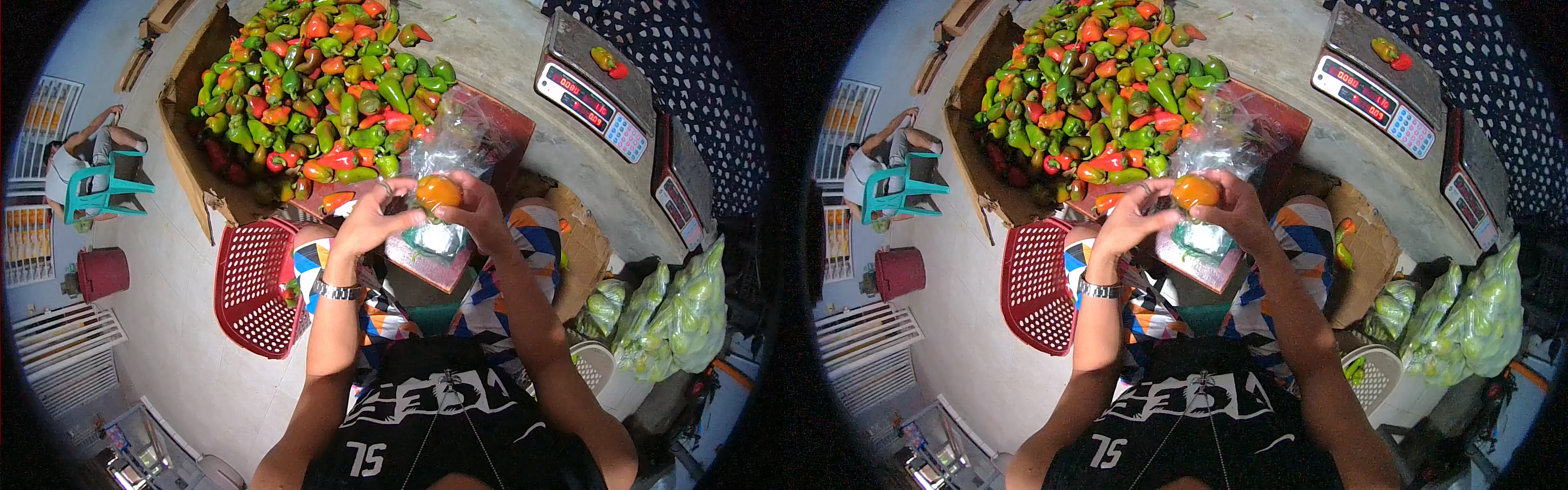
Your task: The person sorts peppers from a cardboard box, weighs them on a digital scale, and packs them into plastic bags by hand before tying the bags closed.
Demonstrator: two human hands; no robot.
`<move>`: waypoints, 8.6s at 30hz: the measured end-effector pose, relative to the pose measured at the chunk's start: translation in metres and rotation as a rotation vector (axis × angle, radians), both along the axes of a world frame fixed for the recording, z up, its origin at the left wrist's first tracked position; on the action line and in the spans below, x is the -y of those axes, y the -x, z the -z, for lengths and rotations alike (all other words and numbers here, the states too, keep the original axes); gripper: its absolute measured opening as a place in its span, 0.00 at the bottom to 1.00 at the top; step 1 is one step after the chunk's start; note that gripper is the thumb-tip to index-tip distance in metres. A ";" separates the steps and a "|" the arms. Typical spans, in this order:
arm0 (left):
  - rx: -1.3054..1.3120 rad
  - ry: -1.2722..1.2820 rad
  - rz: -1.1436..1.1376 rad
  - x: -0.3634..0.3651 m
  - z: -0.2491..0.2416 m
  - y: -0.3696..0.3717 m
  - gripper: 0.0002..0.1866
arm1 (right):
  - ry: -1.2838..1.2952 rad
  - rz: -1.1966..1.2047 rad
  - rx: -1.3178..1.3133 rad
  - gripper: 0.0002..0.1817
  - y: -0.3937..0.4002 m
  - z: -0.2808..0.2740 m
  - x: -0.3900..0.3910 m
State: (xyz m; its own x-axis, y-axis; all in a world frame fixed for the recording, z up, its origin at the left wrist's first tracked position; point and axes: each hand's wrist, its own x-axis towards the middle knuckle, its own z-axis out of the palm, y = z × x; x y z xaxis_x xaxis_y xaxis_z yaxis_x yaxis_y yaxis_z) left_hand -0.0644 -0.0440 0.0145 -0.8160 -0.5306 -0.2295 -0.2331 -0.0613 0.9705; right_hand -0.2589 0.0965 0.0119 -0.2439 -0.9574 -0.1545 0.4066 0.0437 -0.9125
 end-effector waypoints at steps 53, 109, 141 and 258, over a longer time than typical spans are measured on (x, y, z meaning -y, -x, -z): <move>-0.183 0.162 -0.123 0.025 -0.106 -0.004 0.46 | 0.324 0.189 -0.798 0.04 0.039 -0.033 0.047; -0.153 0.135 -0.635 -0.093 -0.111 0.067 0.12 | 0.253 0.209 1.262 0.33 -0.029 -0.101 -0.053; -0.269 1.023 -0.305 -0.119 -0.069 0.058 0.09 | 0.062 -0.258 -0.722 0.24 -0.029 -0.021 0.004; -0.353 0.274 0.055 -0.058 -0.105 0.017 0.21 | 0.187 0.152 -0.380 0.27 0.008 -0.206 0.012</move>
State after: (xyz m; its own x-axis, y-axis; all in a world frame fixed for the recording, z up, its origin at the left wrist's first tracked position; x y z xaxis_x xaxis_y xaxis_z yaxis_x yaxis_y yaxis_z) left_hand -0.0809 0.0136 0.1191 -0.8479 -0.4865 0.2107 0.1193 0.2121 0.9699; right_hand -0.2665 0.0845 0.2181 -0.3895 -0.9094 0.1456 0.0298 -0.1705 -0.9849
